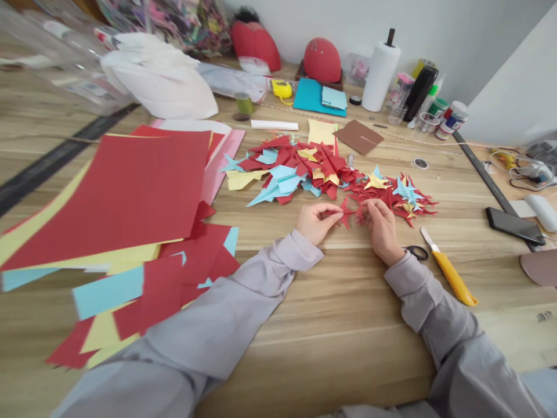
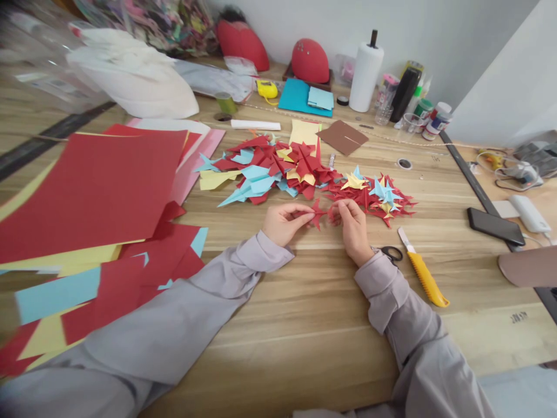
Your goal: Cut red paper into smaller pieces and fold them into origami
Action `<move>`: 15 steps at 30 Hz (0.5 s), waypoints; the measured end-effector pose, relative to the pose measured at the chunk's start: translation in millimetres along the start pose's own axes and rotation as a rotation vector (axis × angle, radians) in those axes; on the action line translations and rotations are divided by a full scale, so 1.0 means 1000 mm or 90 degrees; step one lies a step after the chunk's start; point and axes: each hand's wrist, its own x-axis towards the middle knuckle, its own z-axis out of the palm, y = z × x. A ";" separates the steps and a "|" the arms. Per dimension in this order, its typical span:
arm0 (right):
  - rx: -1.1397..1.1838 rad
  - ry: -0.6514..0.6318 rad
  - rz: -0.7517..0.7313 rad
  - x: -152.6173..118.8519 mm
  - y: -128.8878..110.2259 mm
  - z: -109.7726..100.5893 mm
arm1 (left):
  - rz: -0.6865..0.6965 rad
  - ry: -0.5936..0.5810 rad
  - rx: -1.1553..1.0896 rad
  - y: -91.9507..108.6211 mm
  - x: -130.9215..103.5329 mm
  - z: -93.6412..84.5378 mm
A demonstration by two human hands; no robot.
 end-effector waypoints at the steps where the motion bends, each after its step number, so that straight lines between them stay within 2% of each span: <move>1: -0.006 0.003 0.009 0.000 -0.001 0.000 | -0.003 0.003 -0.005 0.000 0.000 0.000; 8: -0.090 -0.065 -0.015 -0.004 -0.007 0.002 | -0.023 0.036 -0.039 0.002 0.001 0.001; 15: -0.040 -0.024 0.013 -0.001 -0.001 0.000 | -0.024 0.061 -0.072 0.000 0.004 0.000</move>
